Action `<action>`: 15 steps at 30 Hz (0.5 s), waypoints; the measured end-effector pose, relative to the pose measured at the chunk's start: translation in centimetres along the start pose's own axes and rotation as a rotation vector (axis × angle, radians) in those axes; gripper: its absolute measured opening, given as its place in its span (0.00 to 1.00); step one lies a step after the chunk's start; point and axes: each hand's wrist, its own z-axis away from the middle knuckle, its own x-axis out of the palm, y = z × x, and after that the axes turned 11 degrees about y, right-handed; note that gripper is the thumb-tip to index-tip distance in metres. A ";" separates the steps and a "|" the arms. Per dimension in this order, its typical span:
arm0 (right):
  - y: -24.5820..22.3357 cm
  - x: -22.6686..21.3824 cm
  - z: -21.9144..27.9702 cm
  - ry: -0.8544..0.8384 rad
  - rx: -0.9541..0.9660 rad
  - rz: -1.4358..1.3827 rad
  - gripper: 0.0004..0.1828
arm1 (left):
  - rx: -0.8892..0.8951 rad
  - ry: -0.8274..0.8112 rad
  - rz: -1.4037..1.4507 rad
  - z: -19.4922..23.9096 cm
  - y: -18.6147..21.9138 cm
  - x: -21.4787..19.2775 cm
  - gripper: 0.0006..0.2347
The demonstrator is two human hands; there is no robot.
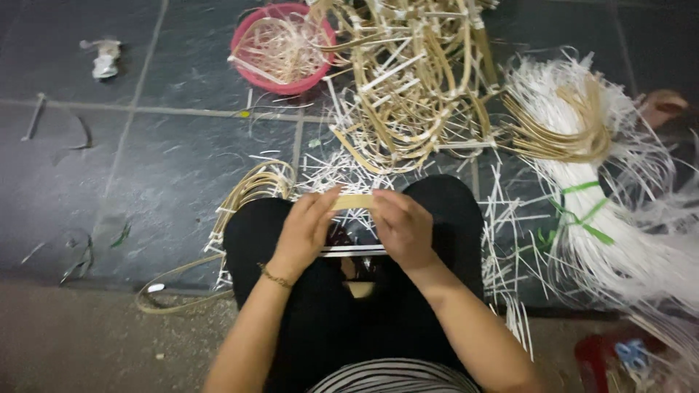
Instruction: The recorder is wrapping white plastic strips around bamboo frames to assemble parts for furniture or baskets.
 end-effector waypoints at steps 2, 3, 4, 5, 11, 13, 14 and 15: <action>0.1 0.1 0.2 0.024 -0.027 0.008 0.12 | 0.009 -0.029 0.021 0.2 -0.4 -0.6 0.19; -0.1 0.0 0.0 -0.043 -0.039 0.027 0.12 | 0.052 -0.014 -0.024 0.5 -0.8 -0.8 0.18; -0.1 -0.7 -0.1 -0.110 -0.045 0.061 0.12 | 0.102 -0.005 -0.055 0.6 -1.1 -0.4 0.17; -0.4 -0.2 0.1 -0.099 -0.026 0.107 0.12 | 0.118 -0.034 -0.016 1.1 -1.3 -0.9 0.17; -3.0 -4.9 0.1 -0.110 0.057 0.173 0.22 | 0.023 -0.074 -0.272 1.5 -1.4 -3.2 0.11; -3.6 -7.7 2.3 -0.117 0.106 0.156 0.19 | -0.071 -0.043 -0.033 1.6 -1.4 -4.5 0.08; -2.3 -10.4 6.3 -0.114 0.117 0.182 0.19 | -0.065 -0.060 -0.011 0.7 -0.2 -4.5 0.08; -1.2 -13.0 10.2 -0.210 0.415 0.264 0.16 | -0.138 -0.071 -0.008 -0.2 0.8 -4.6 0.09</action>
